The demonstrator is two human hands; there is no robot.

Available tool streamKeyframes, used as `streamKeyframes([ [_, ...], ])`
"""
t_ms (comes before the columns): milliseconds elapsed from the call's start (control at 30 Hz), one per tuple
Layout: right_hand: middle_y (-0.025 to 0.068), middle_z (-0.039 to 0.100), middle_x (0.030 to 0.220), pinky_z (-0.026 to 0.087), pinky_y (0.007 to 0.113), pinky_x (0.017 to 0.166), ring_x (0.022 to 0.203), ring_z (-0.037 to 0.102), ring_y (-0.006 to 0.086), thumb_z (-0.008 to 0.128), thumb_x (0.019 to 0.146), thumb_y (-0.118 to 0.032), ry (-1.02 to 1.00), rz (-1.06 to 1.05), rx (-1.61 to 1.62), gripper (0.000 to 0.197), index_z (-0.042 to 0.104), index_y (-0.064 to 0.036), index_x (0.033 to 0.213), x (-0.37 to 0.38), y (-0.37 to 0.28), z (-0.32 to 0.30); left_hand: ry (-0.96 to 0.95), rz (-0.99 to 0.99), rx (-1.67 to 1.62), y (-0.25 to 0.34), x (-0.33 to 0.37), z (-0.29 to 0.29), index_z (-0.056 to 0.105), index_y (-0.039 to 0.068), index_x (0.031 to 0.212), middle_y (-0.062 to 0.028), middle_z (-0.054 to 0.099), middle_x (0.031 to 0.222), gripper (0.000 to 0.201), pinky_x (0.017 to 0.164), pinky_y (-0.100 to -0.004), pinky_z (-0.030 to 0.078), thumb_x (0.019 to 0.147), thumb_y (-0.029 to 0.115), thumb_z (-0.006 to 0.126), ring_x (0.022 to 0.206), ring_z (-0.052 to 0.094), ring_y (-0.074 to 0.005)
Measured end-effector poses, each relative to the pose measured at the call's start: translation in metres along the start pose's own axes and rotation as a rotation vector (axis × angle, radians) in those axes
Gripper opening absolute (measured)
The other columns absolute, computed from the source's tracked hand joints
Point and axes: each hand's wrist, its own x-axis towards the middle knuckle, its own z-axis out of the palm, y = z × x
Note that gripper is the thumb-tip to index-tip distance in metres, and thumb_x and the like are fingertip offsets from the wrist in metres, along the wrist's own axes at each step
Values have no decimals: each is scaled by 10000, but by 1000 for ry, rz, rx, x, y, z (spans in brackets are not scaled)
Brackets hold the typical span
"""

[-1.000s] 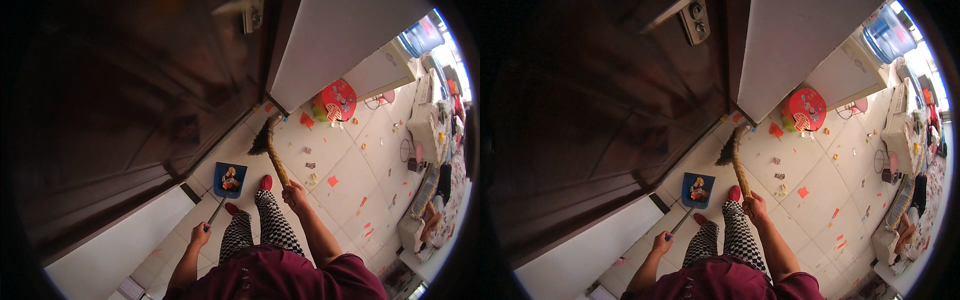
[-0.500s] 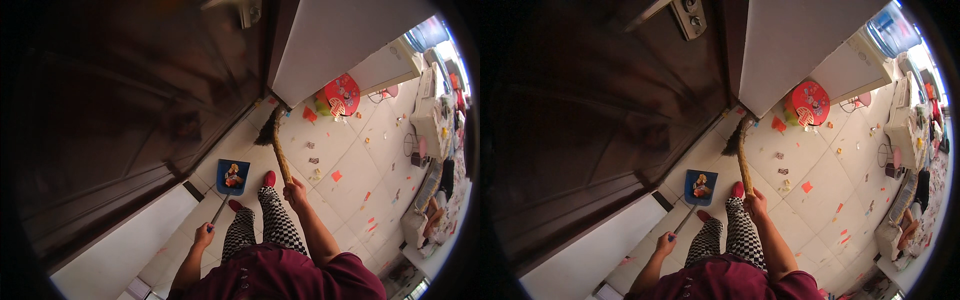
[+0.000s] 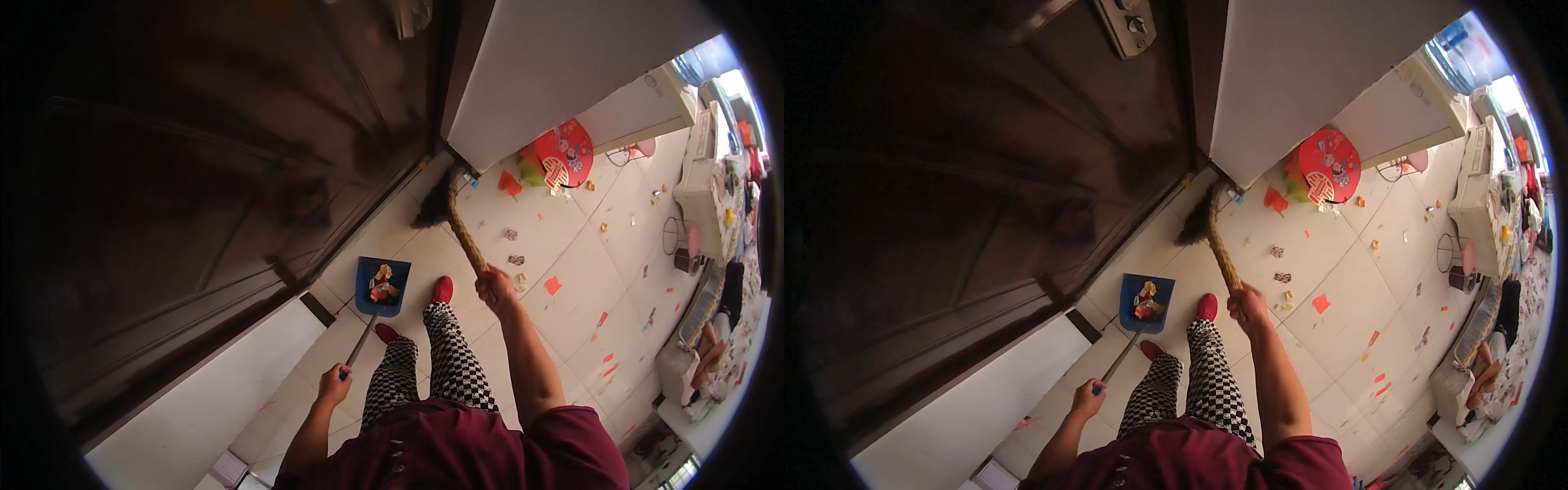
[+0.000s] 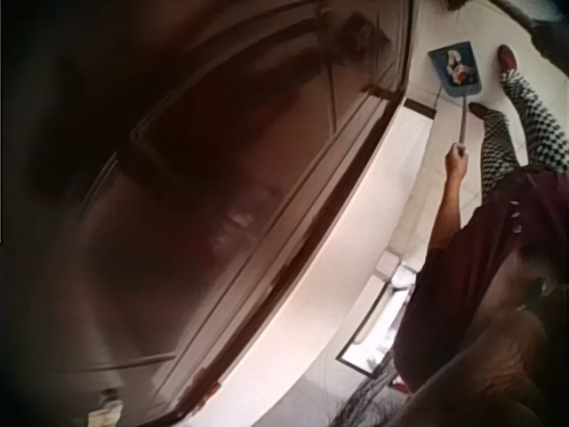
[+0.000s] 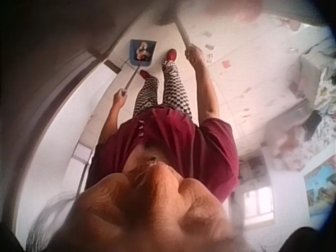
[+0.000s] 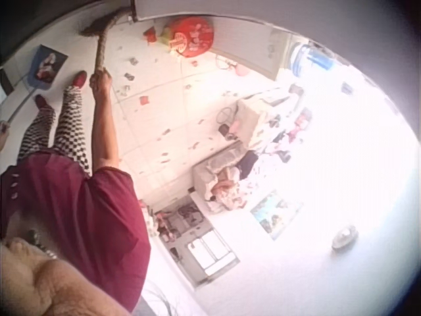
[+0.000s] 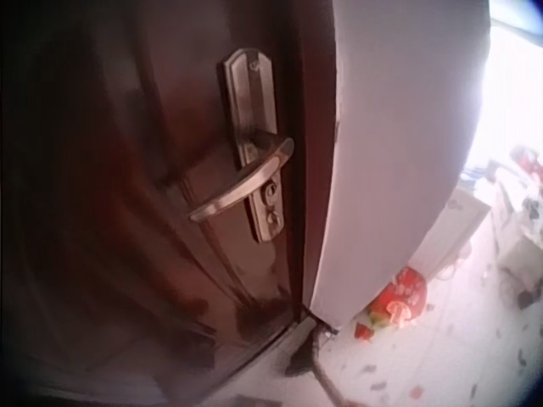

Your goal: The person sweeps scraps of paper and debris into a dustpan using a broom, moving between different rooms and hallways.

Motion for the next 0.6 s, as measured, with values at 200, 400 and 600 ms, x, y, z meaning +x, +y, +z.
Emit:
streamKeyframes([
  [200,45,463,592,300,213,343,427,408,106,437,800,-31,-43,63,9,204,507,-37,991,-53,5,2,21,24,-11,-8,-2,-4,585,63,859,-96,621,821,146,704,-325,468,719,101,595,778,604,-241],
  [400,41,442,573,303,192,312,415,402,98,434,831,-97,-51,23,46,59,451,-70,880,12,0,-7,5,21,-1,-4,9,0,596,70,862,-110,631,827,161,718,-340,474,706,108,601,790,611,-263],
  [600,52,438,597,296,191,326,440,396,106,402,842,-109,79,27,220,119,452,-97,949,-55,45,-2,20,-3,-2,-5,2,1,603,76,837,-110,632,822,147,718,-338,474,692,103,611,780,611,-264],
])
